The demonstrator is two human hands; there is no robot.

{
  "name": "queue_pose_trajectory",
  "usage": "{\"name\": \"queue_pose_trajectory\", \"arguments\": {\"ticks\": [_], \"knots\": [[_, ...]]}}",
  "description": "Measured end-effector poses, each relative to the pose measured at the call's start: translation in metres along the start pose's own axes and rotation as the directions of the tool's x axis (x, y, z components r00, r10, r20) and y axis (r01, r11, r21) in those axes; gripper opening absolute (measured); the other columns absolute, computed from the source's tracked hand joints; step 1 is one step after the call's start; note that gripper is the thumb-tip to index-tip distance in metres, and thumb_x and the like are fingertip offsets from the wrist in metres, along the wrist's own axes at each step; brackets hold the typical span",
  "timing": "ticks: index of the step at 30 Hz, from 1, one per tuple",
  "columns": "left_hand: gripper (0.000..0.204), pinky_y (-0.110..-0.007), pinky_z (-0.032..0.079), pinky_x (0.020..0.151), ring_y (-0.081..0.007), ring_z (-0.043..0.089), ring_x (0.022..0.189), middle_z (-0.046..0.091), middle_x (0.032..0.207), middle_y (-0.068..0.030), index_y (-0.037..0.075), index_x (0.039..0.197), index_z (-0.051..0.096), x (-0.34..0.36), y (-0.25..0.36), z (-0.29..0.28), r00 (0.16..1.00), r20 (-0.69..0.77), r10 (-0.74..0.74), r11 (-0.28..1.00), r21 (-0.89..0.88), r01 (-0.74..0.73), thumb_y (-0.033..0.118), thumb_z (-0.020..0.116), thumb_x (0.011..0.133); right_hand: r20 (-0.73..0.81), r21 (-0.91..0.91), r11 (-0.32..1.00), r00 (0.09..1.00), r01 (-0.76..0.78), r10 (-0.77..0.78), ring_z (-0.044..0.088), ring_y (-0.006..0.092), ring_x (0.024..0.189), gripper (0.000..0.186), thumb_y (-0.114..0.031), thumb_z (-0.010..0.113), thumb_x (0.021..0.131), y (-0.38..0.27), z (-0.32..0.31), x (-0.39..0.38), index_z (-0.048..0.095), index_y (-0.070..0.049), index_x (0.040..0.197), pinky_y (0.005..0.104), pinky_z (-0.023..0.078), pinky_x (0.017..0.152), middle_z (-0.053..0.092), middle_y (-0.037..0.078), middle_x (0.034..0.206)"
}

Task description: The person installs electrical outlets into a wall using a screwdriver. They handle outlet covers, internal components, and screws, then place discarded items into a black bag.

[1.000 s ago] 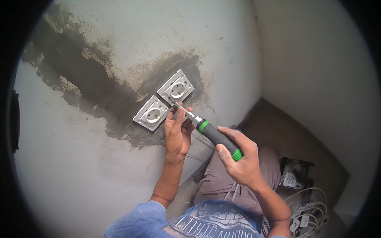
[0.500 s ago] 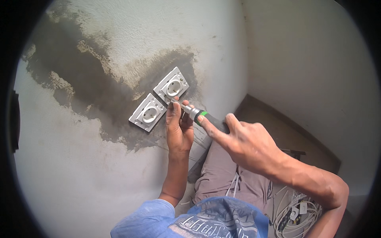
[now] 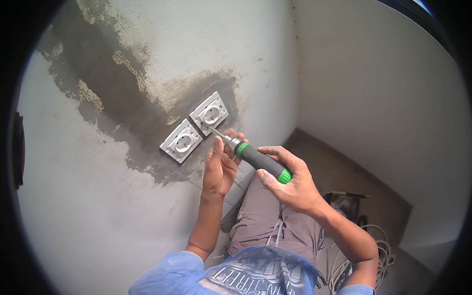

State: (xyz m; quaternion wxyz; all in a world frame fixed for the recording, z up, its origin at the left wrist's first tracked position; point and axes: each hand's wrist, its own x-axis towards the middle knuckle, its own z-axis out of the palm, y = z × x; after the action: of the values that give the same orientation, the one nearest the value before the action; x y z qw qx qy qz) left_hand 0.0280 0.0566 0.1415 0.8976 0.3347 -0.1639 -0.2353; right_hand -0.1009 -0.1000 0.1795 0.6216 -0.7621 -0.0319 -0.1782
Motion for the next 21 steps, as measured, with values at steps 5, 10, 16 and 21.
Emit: {"name": "queue_pose_trajectory", "arguments": {"ticks": [5, 10, 16, 21], "knots": [[0.044, -0.039, 0.046, 0.105, -0.0227, 0.059, 0.118, 0.061, 0.124, -0.0154, -0.003, 0.132, 0.051, -0.005, -0.007, -0.007, 0.995, 0.091, -0.046, 0.993, 0.116, 0.036, 0.028, 0.055, 0.102, 0.023, 0.031, 0.996, 0.996, -0.087, 0.086, 0.055, 0.0073, 0.071, 0.042, -0.013, 0.065, 0.089, -0.008, 0.004, 0.001, 0.056, -0.002, 0.128, 0.0251, 0.046, 0.068, 0.062, 0.003, 0.085], [0.046, -0.041, 0.043, 0.108, -0.0223, 0.055, 0.122, 0.057, 0.129, -0.0146, -0.002, 0.135, 0.049, -0.006, -0.012, -0.016, 0.954, 0.275, -0.116, 0.993, 0.030, 0.112, 0.026, 0.058, 0.100, 0.013, -0.063, 0.998, 0.999, -0.032, 0.033, 0.053, 0.0063, 0.067, 0.044, -0.014, 0.064, 0.089, -0.006, 0.007, 0.001, 0.055, -0.001, 0.130, 0.0243, 0.044, 0.064, 0.061, 0.004, 0.079], [0.045, -0.042, 0.042, 0.107, -0.0214, 0.055, 0.122, 0.057, 0.129, -0.0134, 0.000, 0.135, 0.050, -0.003, -0.031, -0.033, 0.941, 0.324, -0.100, 0.973, -0.167, 0.161, 0.022, 0.062, 0.098, 0.020, -0.079, 0.997, 1.000, -0.011, 0.013, 0.058, 0.0092, 0.075, 0.044, -0.012, 0.064, 0.088, 0.000, 0.012, 0.002, 0.056, 0.000, 0.129, 0.0250, 0.047, 0.071, 0.064, 0.007, 0.089], [0.041, -0.039, 0.043, 0.105, -0.0188, 0.057, 0.118, 0.061, 0.125, -0.0107, 0.001, 0.131, 0.055, -0.005, -0.036, -0.030, 0.959, 0.271, -0.080, 0.979, -0.162, 0.127, 0.022, 0.064, 0.097, -0.024, -0.158, 0.985, 0.997, 0.066, -0.071, 0.064, 0.0140, 0.090, 0.045, -0.011, 0.066, 0.086, 0.004, 0.015, 0.000, 0.057, 0.003, 0.127, 0.0273, 0.049, 0.083, 0.067, 0.012, 0.102]]}}
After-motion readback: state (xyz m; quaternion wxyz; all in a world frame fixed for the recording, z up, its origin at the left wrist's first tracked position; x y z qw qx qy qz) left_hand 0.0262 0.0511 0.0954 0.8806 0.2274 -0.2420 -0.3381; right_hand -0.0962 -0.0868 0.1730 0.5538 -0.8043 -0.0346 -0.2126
